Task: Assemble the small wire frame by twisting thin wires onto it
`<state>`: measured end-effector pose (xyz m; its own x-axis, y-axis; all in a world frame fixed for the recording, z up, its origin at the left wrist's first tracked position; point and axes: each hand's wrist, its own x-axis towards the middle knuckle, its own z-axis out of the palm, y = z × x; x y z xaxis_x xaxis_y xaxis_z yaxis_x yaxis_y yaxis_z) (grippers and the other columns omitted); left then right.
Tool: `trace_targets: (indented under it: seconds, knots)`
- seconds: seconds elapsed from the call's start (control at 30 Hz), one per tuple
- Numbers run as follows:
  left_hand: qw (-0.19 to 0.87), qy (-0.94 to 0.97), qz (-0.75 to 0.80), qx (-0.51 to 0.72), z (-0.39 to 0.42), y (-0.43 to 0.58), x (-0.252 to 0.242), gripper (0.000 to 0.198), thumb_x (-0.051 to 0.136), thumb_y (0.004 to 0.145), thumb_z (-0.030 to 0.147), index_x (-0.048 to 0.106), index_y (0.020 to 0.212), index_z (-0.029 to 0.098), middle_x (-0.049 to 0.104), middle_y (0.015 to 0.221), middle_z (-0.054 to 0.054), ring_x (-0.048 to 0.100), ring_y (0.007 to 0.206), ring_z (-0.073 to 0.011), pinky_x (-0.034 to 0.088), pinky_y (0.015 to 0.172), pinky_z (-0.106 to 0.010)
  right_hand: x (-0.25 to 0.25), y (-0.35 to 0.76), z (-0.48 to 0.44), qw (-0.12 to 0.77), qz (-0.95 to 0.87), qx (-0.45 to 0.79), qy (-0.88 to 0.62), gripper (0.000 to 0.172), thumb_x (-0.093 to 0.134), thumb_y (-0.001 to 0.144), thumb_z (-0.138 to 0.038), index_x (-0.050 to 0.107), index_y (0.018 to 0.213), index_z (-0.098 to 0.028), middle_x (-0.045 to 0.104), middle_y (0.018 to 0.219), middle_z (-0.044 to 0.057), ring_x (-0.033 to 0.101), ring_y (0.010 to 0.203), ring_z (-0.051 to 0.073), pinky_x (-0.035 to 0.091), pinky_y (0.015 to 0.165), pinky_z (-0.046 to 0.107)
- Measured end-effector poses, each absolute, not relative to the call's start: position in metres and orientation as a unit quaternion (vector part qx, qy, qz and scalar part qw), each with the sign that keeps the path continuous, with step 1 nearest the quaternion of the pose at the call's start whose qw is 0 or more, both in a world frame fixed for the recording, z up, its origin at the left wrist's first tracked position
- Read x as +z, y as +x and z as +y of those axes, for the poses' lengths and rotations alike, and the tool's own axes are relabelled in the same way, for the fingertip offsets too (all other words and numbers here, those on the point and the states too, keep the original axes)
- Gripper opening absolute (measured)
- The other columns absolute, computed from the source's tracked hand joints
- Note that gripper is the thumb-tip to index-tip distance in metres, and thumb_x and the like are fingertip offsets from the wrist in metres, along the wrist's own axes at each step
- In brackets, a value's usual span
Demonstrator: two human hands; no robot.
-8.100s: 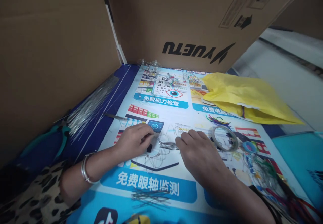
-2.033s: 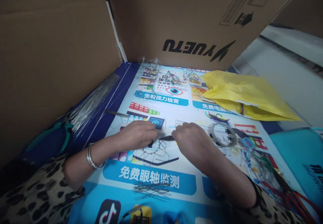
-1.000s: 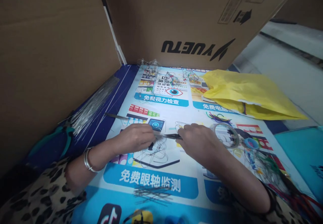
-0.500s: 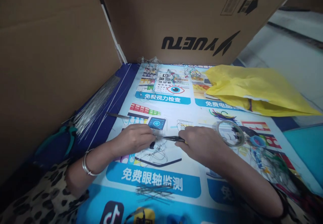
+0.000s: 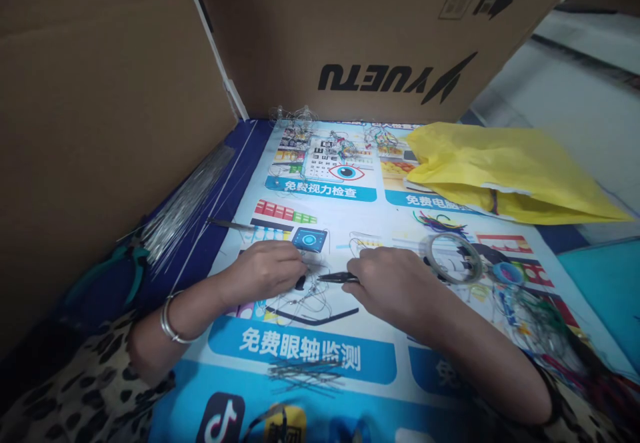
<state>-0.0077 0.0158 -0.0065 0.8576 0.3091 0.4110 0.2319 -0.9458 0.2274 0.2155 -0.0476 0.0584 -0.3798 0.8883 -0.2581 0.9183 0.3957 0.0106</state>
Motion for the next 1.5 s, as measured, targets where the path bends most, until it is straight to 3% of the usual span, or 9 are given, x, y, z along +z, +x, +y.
trace_targets:
  seconds: [0.4,0.7,0.93,1.23,1.5]
  knots:
    - [0.099,0.955,0.138,0.243,0.015,-0.005,-0.005,0.021,0.044,0.09,0.021,0.064,0.082,0.017,0.062,0.073,-0.003,0.059,0.07,-0.0119,0.05,0.064,-0.024,0.05,0.214,-0.043,0.126,0.833,-0.072,0.534,0.022,0.053,0.083,-0.038,0.065,0.078,-0.02,0.068,0.079,0.006,0.063,0.073,0.021,0.038,0.057,0.027]
    - [0.066,0.965,0.137,0.213,0.016,-0.007,-0.007,0.017,0.048,0.086,0.016,0.064,0.08,0.016,0.06,0.071,-0.003,0.056,0.068,-0.0135,0.046,0.061,-0.025,0.048,0.214,-0.047,0.098,0.846,-0.012,0.524,0.017,0.051,0.083,-0.023,0.064,0.073,-0.02,0.065,0.073,0.004,0.059,0.065,0.019,0.036,0.055,0.027]
    - [0.056,0.967,0.151,0.2,0.015,-0.007,-0.006,0.018,0.046,0.085,0.015,0.063,0.082,0.017,0.059,0.072,-0.003,0.055,0.069,-0.0143,0.045,0.061,-0.026,0.052,0.211,-0.051,0.1,0.847,-0.006,0.522,0.013,0.054,0.081,-0.021,0.064,0.073,-0.018,0.064,0.072,0.006,0.058,0.066,0.018,0.034,0.055,0.028]
    - [0.115,0.962,0.164,0.187,0.019,-0.009,-0.001,0.028,0.042,0.088,0.015,0.058,0.109,0.021,0.061,0.079,-0.003,0.056,0.075,-0.0142,0.044,0.066,-0.025,0.051,0.213,-0.049,0.101,0.846,-0.001,0.524,0.016,0.052,0.083,-0.021,0.065,0.074,-0.018,0.064,0.073,0.006,0.058,0.066,0.017,0.033,0.056,0.027]
    - [0.194,0.937,0.19,0.222,0.023,-0.008,-0.002,0.018,0.046,0.088,0.018,0.062,0.096,0.017,0.06,0.074,-0.003,0.054,0.07,-0.0129,0.042,0.062,-0.024,0.045,0.216,-0.045,0.077,0.844,0.007,0.53,0.015,0.053,0.083,-0.023,0.064,0.074,-0.02,0.063,0.073,0.004,0.058,0.067,0.019,0.033,0.056,0.028]
